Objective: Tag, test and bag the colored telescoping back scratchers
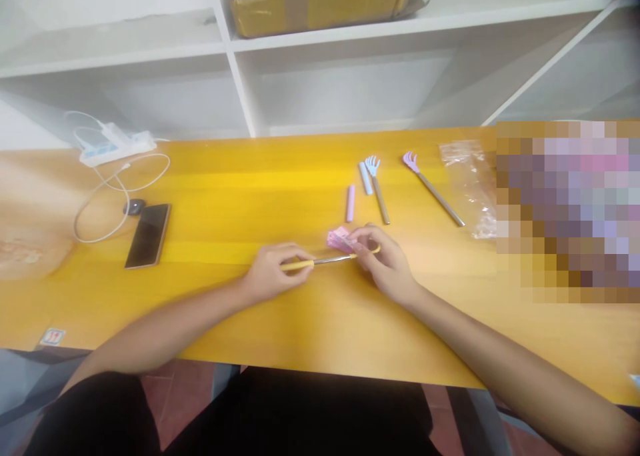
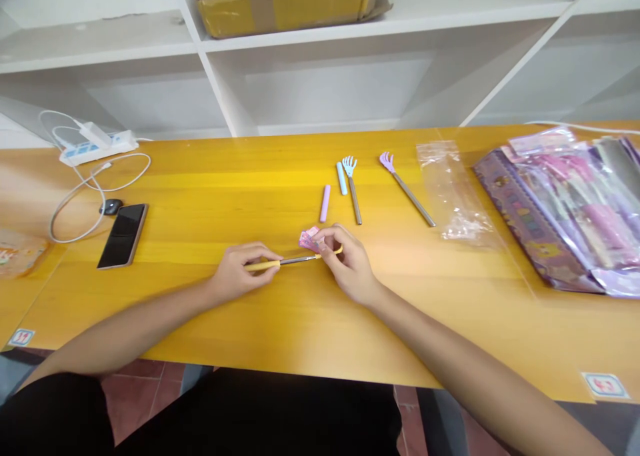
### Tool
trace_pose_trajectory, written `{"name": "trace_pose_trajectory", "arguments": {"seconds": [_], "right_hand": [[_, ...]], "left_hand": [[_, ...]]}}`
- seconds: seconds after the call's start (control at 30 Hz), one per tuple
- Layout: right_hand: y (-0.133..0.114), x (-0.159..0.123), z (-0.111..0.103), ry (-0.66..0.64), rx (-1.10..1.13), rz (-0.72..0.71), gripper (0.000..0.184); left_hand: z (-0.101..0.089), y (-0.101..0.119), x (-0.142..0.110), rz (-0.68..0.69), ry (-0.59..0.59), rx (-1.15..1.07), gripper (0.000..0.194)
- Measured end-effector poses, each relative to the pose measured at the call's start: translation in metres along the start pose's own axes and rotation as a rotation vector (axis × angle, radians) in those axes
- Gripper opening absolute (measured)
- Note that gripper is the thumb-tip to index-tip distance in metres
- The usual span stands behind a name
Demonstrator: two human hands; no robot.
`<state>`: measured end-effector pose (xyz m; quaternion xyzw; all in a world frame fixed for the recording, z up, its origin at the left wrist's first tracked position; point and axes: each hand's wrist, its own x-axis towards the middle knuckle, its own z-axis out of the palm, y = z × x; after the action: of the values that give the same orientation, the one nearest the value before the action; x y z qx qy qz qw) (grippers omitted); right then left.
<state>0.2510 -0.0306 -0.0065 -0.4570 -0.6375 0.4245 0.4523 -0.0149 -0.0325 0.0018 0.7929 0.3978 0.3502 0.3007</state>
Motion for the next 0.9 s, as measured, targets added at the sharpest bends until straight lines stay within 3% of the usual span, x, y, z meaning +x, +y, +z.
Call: {"name": "trace_pose_trajectory", "arguments": {"seconds": [0.3,0.9], "right_hand": [[-0.002,-0.004,0.012,-0.035,0.071,0.017,0.022],[-0.002,-0.001,0.014,-0.088,-0.021,-0.121,0.021]], "left_hand": [[0.001,0.003,-0.001,0.041,0.027,0.005,0.011],[0.006,-0.001,-0.004,0.08,0.027,0.025,0.015]]}}
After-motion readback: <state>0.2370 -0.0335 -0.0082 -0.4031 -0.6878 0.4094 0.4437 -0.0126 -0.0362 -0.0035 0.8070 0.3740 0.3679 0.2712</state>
